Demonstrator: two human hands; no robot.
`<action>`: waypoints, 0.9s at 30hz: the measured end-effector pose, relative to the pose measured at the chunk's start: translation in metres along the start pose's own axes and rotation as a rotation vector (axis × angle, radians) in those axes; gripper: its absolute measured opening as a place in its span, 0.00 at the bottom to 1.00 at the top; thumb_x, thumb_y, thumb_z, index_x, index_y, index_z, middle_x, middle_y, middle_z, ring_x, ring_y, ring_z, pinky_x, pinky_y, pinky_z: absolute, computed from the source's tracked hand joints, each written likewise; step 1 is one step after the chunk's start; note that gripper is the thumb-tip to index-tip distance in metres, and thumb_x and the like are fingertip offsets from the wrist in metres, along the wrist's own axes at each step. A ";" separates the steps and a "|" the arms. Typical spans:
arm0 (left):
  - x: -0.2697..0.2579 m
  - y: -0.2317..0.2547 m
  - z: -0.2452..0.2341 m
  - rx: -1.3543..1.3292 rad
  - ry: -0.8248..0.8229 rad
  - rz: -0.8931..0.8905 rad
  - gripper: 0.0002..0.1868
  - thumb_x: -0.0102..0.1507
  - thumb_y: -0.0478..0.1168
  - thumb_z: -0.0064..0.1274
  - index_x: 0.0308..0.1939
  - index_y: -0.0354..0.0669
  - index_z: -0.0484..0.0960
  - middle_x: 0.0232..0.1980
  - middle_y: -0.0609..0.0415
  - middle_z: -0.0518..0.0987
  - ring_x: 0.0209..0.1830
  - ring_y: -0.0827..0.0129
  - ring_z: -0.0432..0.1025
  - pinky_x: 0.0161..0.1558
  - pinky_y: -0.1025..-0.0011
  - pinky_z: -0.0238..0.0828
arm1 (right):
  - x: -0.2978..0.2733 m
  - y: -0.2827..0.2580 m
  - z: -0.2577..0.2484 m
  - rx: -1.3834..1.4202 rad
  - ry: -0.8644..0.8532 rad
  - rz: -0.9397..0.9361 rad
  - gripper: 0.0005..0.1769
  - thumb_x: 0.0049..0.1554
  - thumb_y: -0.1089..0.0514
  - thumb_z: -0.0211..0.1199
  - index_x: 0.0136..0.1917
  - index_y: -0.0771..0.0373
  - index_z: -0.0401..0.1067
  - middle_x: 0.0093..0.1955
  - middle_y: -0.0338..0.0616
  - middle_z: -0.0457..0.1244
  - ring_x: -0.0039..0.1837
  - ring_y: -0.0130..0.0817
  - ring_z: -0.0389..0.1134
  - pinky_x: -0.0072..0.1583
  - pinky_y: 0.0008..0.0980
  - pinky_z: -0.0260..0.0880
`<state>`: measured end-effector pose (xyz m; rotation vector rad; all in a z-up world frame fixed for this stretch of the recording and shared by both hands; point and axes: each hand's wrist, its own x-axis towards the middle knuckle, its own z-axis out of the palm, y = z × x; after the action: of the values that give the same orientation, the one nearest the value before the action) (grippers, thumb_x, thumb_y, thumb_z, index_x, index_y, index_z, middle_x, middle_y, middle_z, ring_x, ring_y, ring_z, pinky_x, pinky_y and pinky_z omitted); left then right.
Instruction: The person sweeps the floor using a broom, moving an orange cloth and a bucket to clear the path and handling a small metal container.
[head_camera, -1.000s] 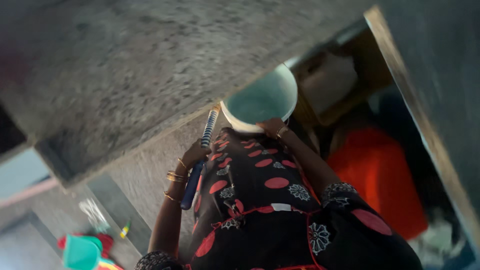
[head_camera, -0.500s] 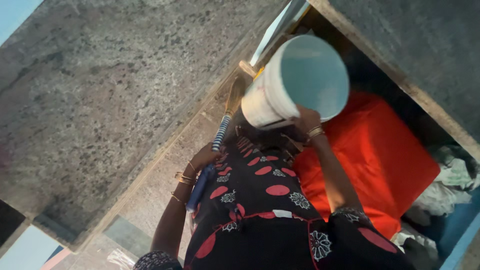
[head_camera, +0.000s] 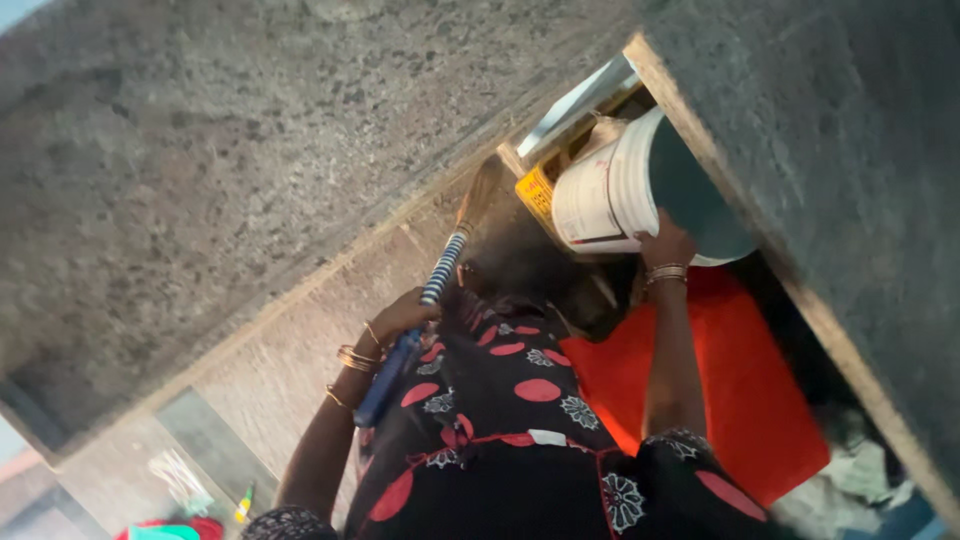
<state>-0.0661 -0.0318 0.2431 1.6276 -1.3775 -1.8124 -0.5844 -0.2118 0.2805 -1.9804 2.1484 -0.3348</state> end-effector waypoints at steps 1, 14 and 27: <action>0.002 -0.002 0.005 -0.010 0.025 -0.055 0.12 0.54 0.41 0.60 0.37 0.36 0.80 0.30 0.54 0.81 0.28 0.70 0.74 0.31 0.69 0.73 | 0.010 0.003 0.002 -0.006 -0.023 0.038 0.39 0.47 0.49 0.78 0.69 0.56 0.70 0.60 0.61 0.68 0.59 0.62 0.69 0.58 0.55 0.70; 0.052 -0.041 0.047 -0.207 0.124 -0.079 0.15 0.57 0.39 0.59 0.45 0.34 0.80 0.36 0.48 0.82 0.33 0.64 0.76 0.37 0.65 0.75 | 0.125 0.017 0.061 -0.183 0.020 0.050 0.44 0.44 0.42 0.78 0.68 0.62 0.69 0.64 0.61 0.64 0.62 0.62 0.66 0.59 0.57 0.67; 0.042 -0.053 0.069 0.075 0.596 0.508 0.21 0.61 0.36 0.56 0.58 0.36 0.78 0.45 0.44 0.81 0.42 0.57 0.77 0.46 0.63 0.74 | 0.012 -0.198 0.075 0.153 -0.528 -0.709 0.16 0.63 0.51 0.62 0.63 0.53 0.73 0.48 0.56 0.71 0.51 0.53 0.73 0.51 0.49 0.74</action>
<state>-0.1220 -0.0100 0.1673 1.4949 -1.4025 -0.9029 -0.3744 -0.2415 0.2679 -2.3366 1.0458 -0.0515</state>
